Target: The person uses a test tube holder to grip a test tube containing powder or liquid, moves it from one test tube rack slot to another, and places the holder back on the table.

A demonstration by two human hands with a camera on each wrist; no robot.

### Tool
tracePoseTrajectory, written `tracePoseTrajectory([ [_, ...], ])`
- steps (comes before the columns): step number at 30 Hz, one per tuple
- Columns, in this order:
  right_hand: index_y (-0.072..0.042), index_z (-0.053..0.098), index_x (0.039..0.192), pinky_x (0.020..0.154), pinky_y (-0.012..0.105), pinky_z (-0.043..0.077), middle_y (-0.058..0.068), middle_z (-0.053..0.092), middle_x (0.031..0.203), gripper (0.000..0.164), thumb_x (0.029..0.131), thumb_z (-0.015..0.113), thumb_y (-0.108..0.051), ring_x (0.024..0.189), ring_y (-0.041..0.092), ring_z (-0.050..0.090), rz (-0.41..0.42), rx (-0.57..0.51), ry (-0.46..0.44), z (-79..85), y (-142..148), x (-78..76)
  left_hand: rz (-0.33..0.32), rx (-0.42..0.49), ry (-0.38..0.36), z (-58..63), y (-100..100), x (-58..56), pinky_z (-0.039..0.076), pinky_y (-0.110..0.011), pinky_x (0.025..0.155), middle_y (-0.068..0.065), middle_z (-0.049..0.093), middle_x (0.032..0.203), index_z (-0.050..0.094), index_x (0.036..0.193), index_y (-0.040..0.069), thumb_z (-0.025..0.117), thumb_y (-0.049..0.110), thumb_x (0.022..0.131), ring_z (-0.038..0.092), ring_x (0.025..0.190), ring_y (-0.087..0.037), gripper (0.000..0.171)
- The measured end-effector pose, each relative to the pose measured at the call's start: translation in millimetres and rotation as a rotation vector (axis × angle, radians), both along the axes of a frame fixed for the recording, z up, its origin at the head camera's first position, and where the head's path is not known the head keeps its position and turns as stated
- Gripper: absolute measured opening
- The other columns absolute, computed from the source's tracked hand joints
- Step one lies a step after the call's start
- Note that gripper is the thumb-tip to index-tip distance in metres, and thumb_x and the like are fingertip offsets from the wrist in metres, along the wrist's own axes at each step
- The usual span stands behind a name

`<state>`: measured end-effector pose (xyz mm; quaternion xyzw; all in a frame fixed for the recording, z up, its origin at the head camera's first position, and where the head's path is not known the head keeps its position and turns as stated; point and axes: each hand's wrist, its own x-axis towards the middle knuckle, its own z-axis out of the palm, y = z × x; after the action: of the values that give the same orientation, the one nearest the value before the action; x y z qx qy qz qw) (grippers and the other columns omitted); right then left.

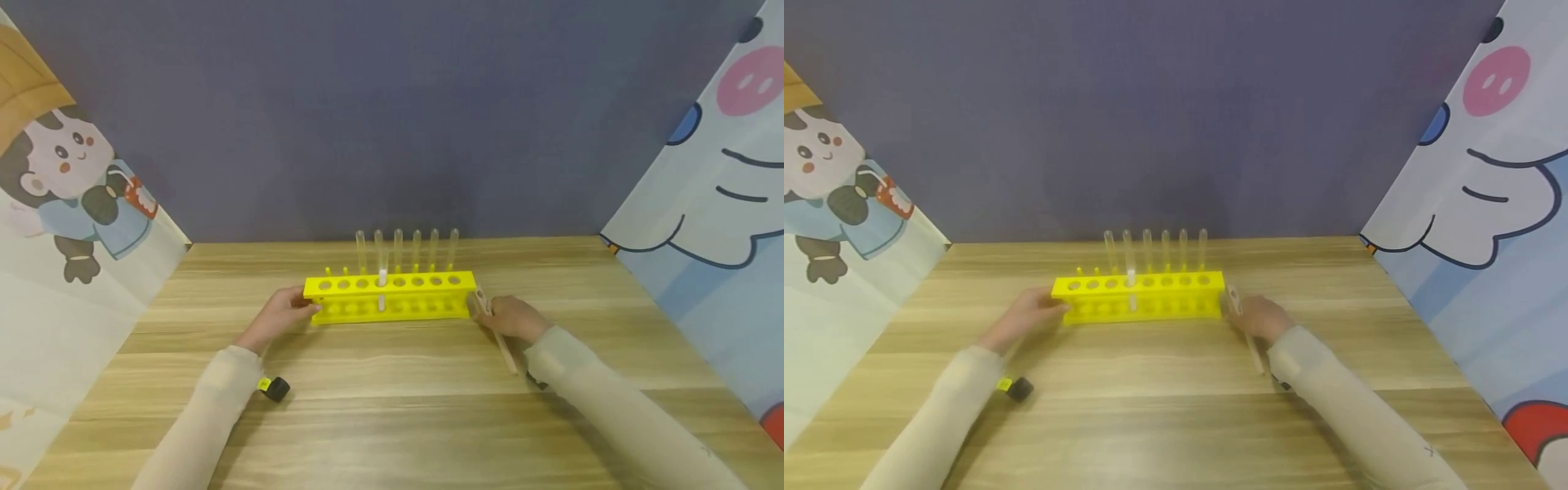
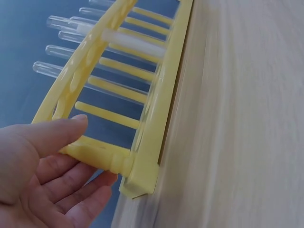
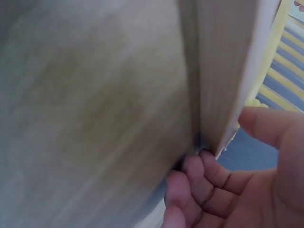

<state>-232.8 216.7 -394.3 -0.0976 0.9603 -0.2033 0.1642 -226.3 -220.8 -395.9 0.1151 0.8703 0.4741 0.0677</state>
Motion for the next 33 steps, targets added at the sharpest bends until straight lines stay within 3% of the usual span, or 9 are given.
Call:
tracePoseTrajectory([
  [10,-0.005,0.051,0.074,0.049,0.026,0.042,0.005,0.051,0.066,0.029,0.094,0.053,-0.026,0.055,0.016,0.048,0.027,0.045,0.042,-2.1,0.7,-0.5,0.047,0.007,-0.036,-2.8,3.0,-4.8,0.045,-0.044,0.096,-0.016,0.058,0.128,0.057,0.127,0.003,0.06,0.012,0.093,0.053,0.118,-0.032,0.036],
  [21,-0.005,0.052,0.075,0.05,0.027,0.043,0.006,0.051,0.066,0.026,0.094,0.054,-0.023,0.056,0.016,0.048,0.045,0.015,0.043,1.7,1.7,5.2,0.046,0.027,-0.037,-5.5,2.4,-2.6,0.046,-0.044,0.096,-0.017,0.058,0.127,0.058,0.125,0.002,0.06,0.013,0.093,0.053,0.117,-0.033,0.034],
  [29,-0.005,0.051,0.073,0.049,0.026,0.04,0.004,0.049,0.062,0.025,0.092,0.055,-0.021,0.053,0.015,0.044,0.085,0.026,0.14,2.5,12.0,4.1,0.041,0.032,-0.036,-7.4,2.1,-6.8,0.048,-0.043,0.093,-0.014,0.059,0.126,0.059,0.124,0.004,0.059,0.013,0.094,0.055,0.115,-0.03,0.032],
  [33,-0.004,0.05,0.074,0.048,0.026,0.039,0.004,0.048,0.063,0.025,0.093,0.054,-0.019,0.053,0.015,0.043,0.102,0.013,0.136,8.2,18.8,5.3,0.042,0.033,-0.032,-7.3,2.3,-7.5,0.046,-0.044,0.095,-0.015,0.059,0.127,0.059,0.124,0.003,0.06,0.011,0.093,0.054,0.116,-0.032,0.032],
])
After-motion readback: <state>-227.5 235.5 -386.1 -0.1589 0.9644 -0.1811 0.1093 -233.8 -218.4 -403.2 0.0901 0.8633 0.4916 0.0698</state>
